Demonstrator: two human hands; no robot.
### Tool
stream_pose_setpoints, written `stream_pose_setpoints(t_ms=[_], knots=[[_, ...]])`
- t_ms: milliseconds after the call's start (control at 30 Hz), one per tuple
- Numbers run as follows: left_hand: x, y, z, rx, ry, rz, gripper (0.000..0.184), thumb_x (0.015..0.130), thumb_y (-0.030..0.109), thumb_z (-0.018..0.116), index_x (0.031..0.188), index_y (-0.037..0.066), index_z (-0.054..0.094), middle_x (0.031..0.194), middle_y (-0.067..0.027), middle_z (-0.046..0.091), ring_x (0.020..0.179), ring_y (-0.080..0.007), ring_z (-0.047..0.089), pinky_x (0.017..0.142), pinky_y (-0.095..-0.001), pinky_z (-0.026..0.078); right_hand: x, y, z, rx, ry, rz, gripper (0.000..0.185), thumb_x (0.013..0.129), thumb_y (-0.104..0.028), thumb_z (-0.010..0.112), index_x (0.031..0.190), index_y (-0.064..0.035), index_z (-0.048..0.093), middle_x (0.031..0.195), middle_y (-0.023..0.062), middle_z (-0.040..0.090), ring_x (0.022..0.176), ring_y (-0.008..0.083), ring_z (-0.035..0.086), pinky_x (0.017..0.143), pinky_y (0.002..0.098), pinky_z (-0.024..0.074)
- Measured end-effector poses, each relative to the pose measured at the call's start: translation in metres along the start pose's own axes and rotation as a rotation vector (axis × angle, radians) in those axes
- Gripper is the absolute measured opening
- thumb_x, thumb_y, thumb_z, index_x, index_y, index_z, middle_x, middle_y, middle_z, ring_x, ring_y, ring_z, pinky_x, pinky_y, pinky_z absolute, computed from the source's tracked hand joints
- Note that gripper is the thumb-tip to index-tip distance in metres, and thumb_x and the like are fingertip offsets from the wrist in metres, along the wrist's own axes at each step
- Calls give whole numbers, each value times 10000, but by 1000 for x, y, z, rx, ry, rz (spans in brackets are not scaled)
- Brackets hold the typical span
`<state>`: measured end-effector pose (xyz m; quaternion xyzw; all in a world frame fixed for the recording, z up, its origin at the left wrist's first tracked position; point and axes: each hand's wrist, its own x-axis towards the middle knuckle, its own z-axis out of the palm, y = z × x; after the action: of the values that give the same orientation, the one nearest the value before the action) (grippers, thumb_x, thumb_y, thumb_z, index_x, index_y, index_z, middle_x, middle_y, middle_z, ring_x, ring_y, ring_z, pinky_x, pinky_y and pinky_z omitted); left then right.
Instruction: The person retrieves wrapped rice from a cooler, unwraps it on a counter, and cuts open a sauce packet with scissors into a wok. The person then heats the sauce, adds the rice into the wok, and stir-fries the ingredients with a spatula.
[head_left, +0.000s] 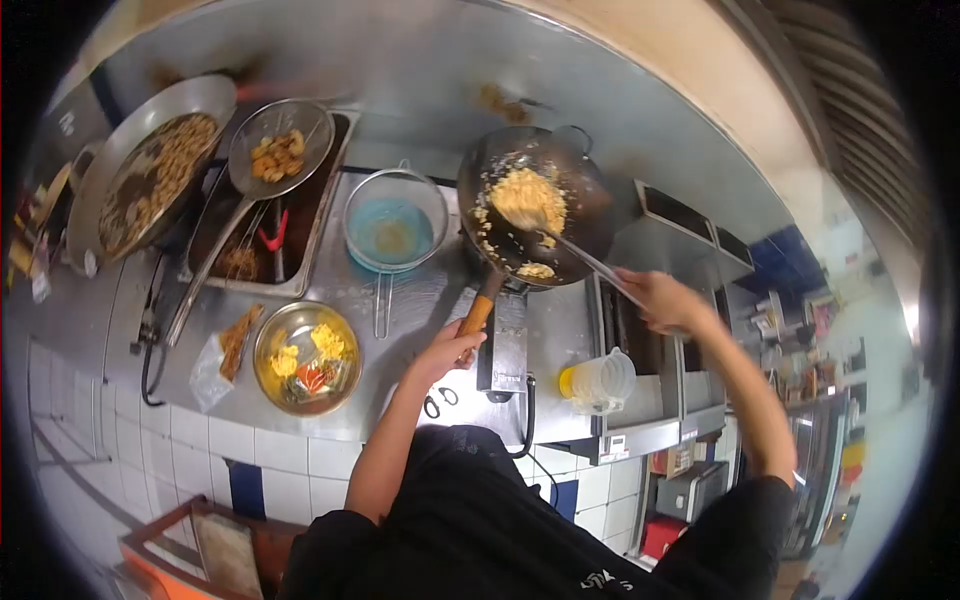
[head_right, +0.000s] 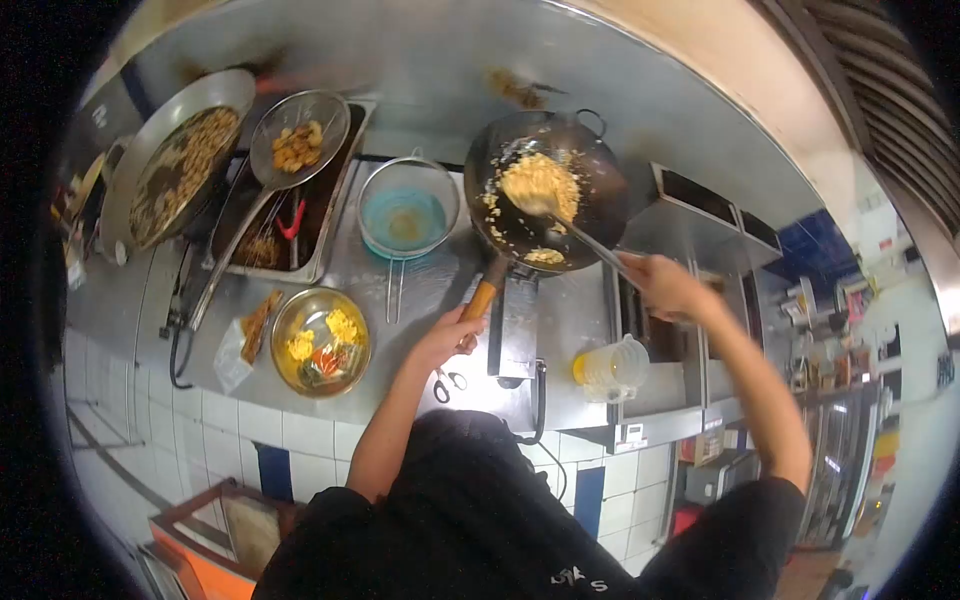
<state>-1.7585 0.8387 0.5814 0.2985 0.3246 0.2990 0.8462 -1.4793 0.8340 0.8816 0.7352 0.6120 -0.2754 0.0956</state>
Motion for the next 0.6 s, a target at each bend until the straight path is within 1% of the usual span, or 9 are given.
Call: stream_pose_setpoints(t_ms=[33,67,133,200,300,367,400,500,600], knots=[[2,-2,2,14,-23,-5,338,883,186,704,1149,78,524,726,19,508,500,-79,483,447,-249,382,14,8,23,65,145,-23,429,1011,-237,499,1428,-135,489,536,31,509,418,108,491,412,295,432],[0,0,-1,19,-33,-1,343,885,184,701,1156,78,520,741,17,512,502,-79,481,448,-252,387,10,11,16,77,157,-13,429,1011,-237,499,1428,-135,489,536,31,509,418,108,491,412,295,432],[-3,3,-1,-7,-50,7,350,889,184,695,1163,77,507,767,13,520,505,-78,480,456,-251,400,-2,16,-14,80,45,-13,429,1007,-249,514,1421,-136,497,572,23,505,412,100,465,412,292,433],[-2,-2,-4,11,-59,-4,343,889,186,695,1154,80,506,768,12,522,508,-78,487,457,-252,407,-44,-19,-68,88,-73,214,412,1008,-304,534,1385,-140,547,704,25,576,502,87,521,418,256,430],[6,-3,-9,37,-78,-1,322,893,197,694,1130,89,505,772,11,530,521,-80,511,464,-254,434,-65,-34,-119,54,-218,240,395,1021,-340,506,1381,-187,561,705,30,565,511,81,497,417,245,429],[8,-4,-9,42,-45,-28,317,895,206,692,1129,102,506,772,12,531,526,-78,522,468,-252,451,-66,-60,-138,-59,-346,426,376,1030,-324,487,1372,-190,571,724,41,578,500,83,498,409,244,430],[8,-4,-9,81,-36,-36,310,901,215,688,1132,111,509,781,12,533,529,-78,529,475,-249,460,-51,-51,-143,-23,-427,409,398,1036,-315,469,1416,-204,519,696,42,571,471,88,499,401,251,440],[7,-4,-11,51,-69,0,323,912,221,667,1156,105,490,789,6,534,529,-81,533,474,-251,465,-9,-64,-111,-8,-495,356,447,1042,-335,448,1471,-212,436,647,30,554,444,99,498,401,267,457],[11,-7,-14,39,-101,-12,334,914,217,657,1168,107,469,796,0,545,517,-83,532,464,-253,467,6,-33,-9,169,-119,239,478,1040,-328,429,1497,-195,383,578,16,524,434,119,525,400,281,460]])
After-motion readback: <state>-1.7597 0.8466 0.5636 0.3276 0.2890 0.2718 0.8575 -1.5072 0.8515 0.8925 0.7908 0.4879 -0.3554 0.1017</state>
